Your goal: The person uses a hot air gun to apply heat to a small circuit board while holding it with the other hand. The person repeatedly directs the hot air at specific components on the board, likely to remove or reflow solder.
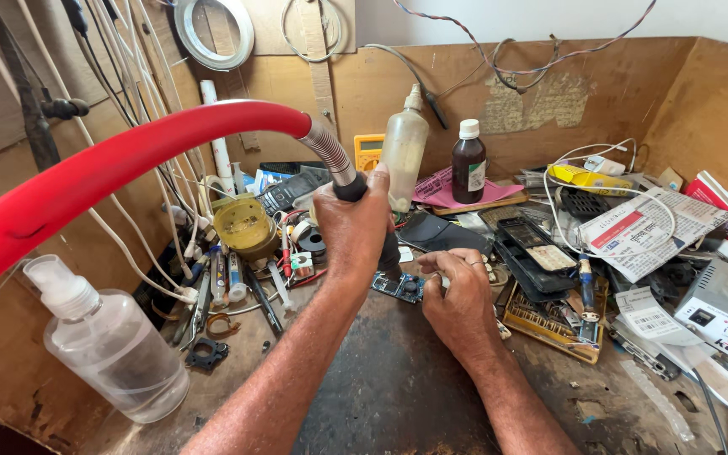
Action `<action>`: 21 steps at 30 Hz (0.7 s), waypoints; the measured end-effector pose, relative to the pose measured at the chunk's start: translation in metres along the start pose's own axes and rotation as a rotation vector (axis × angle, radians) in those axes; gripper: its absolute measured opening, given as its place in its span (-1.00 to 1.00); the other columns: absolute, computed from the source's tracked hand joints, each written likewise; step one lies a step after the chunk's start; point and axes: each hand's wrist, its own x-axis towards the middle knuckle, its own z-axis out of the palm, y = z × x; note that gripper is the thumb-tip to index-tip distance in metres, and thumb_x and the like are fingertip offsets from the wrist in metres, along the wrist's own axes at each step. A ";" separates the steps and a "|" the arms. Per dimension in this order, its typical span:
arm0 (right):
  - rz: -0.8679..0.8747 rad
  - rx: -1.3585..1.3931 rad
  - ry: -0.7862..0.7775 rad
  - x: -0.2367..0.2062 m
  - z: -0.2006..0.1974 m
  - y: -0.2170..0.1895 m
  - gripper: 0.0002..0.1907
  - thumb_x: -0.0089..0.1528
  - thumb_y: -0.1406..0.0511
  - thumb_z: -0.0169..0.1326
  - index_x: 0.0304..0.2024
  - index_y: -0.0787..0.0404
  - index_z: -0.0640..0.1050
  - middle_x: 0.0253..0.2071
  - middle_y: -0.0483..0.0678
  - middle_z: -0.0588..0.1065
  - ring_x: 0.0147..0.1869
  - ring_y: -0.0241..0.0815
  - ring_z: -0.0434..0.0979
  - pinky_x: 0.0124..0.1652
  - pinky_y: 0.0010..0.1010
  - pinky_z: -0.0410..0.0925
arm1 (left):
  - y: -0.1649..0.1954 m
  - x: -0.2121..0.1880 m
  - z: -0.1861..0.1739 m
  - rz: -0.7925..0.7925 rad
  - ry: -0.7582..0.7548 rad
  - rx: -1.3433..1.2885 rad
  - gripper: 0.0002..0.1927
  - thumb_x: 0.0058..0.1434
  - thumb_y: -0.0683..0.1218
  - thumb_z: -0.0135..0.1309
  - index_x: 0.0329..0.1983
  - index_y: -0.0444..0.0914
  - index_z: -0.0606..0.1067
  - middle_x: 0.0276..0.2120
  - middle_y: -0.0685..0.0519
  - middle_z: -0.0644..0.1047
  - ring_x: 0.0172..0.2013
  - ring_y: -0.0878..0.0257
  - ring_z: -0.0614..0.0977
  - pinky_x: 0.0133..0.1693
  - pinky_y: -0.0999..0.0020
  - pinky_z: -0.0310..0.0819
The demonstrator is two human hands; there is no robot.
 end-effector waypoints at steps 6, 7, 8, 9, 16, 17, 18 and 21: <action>0.020 0.006 -0.024 0.000 -0.001 -0.002 -0.73 0.07 0.53 0.03 -0.20 0.29 0.63 -0.29 0.00 0.62 0.01 -0.02 0.52 0.00 -0.21 0.40 | 0.002 0.002 0.000 -0.017 0.041 0.005 -0.66 0.24 -0.06 0.15 -0.64 -0.27 0.48 -0.77 0.13 0.46 -0.74 0.38 0.51 -0.65 0.39 0.37; 0.026 0.007 -0.023 0.000 -0.001 -0.002 -0.72 0.07 0.53 0.03 -0.20 0.29 0.63 -0.29 0.00 0.62 0.01 -0.03 0.52 0.01 -0.21 0.40 | 0.002 0.003 0.000 -0.009 0.040 -0.003 -0.65 0.24 -0.06 0.15 -0.64 -0.27 0.49 -0.77 0.13 0.46 -0.74 0.38 0.51 -0.66 0.39 0.36; 0.031 0.008 -0.021 0.000 -0.001 -0.002 -0.72 0.07 0.53 0.02 -0.21 0.28 0.63 -0.29 0.00 0.62 0.01 -0.03 0.52 0.01 -0.21 0.40 | 0.002 0.003 -0.001 -0.001 0.039 -0.011 -0.65 0.25 -0.06 0.15 -0.64 -0.27 0.49 -0.78 0.13 0.46 -0.75 0.38 0.50 -0.66 0.39 0.35; 0.037 0.008 -0.020 0.000 -0.001 -0.003 -0.72 0.07 0.52 0.02 -0.21 0.28 0.64 -0.28 0.00 0.63 0.01 -0.04 0.52 0.01 -0.21 0.40 | 0.002 0.004 -0.002 0.006 0.037 -0.021 -0.65 0.25 -0.06 0.15 -0.64 -0.27 0.49 -0.78 0.12 0.46 -0.75 0.38 0.50 -0.66 0.38 0.35; 0.095 0.034 -0.028 0.001 -0.001 -0.005 -0.70 0.07 0.51 0.00 -0.20 0.27 0.64 -0.29 -0.01 0.62 0.03 -0.04 0.51 -0.02 -0.24 0.42 | 0.001 0.005 -0.008 -0.010 0.035 0.028 -0.63 0.26 -0.06 0.15 -0.66 -0.29 0.49 -0.78 0.11 0.46 -0.76 0.37 0.50 -0.66 0.38 0.34; 0.093 0.033 -0.031 0.001 -0.001 -0.004 -0.71 0.07 0.51 0.01 -0.20 0.27 0.64 -0.29 -0.01 0.62 0.03 -0.04 0.51 -0.02 -0.23 0.42 | 0.001 0.004 -0.008 -0.011 0.035 0.027 -0.63 0.26 -0.06 0.15 -0.65 -0.29 0.49 -0.79 0.10 0.46 -0.76 0.37 0.50 -0.66 0.38 0.34; 0.091 0.034 -0.033 0.000 -0.001 -0.004 -0.71 0.07 0.51 0.01 -0.20 0.27 0.64 -0.29 0.00 0.62 0.03 -0.04 0.51 -0.01 -0.23 0.41 | 0.001 0.004 -0.008 -0.013 0.034 0.026 -0.64 0.26 -0.06 0.15 -0.65 -0.29 0.49 -0.79 0.10 0.46 -0.76 0.37 0.50 -0.66 0.38 0.34; 0.049 0.008 -0.028 0.001 -0.002 -0.003 -0.71 0.06 0.52 0.02 -0.21 0.28 0.64 -0.29 0.00 0.63 0.02 -0.02 0.50 0.01 -0.20 0.39 | 0.000 0.002 -0.007 0.006 0.025 0.005 -0.64 0.26 -0.06 0.15 -0.64 -0.29 0.50 -0.77 0.11 0.46 -0.75 0.38 0.50 -0.66 0.39 0.34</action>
